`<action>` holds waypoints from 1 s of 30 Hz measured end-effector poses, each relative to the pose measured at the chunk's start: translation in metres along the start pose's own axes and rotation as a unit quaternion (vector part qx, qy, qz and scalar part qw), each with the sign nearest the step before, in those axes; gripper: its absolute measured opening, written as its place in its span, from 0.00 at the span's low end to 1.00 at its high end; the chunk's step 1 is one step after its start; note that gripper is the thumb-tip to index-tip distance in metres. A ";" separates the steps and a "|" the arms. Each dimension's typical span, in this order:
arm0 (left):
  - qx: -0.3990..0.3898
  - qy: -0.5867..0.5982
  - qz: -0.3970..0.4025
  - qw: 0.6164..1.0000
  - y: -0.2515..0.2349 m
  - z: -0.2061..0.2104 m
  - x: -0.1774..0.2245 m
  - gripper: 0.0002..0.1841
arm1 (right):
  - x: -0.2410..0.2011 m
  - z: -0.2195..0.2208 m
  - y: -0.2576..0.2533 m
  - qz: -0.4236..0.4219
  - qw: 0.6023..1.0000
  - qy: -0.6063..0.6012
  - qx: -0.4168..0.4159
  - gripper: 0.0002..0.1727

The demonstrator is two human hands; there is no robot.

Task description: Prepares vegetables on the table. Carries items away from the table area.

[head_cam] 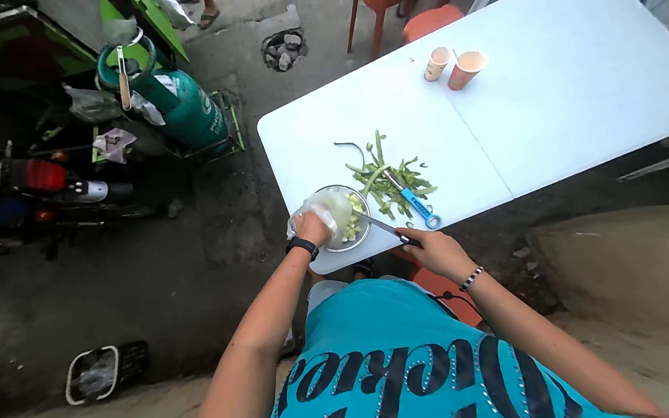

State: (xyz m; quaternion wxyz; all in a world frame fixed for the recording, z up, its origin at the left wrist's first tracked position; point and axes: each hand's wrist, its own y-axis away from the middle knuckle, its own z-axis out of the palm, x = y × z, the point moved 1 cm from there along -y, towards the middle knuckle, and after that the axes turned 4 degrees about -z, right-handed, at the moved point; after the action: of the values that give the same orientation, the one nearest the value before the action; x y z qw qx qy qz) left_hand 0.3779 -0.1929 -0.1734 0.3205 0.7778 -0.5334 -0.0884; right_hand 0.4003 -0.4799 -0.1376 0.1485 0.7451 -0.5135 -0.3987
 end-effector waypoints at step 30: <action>-0.002 0.774 0.161 0.612 0.084 -0.047 -0.013 0.21 | -0.040 -0.011 0.006 -0.234 0.927 -0.273 0.105 0.25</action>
State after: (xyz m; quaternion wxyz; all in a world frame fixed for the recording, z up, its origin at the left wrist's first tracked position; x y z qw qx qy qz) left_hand 0.3300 -0.1812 -0.0897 0.6248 0.4581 -0.2033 0.5987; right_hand 0.3987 -0.4490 -0.1088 -0.1744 0.7176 -0.3845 -0.5539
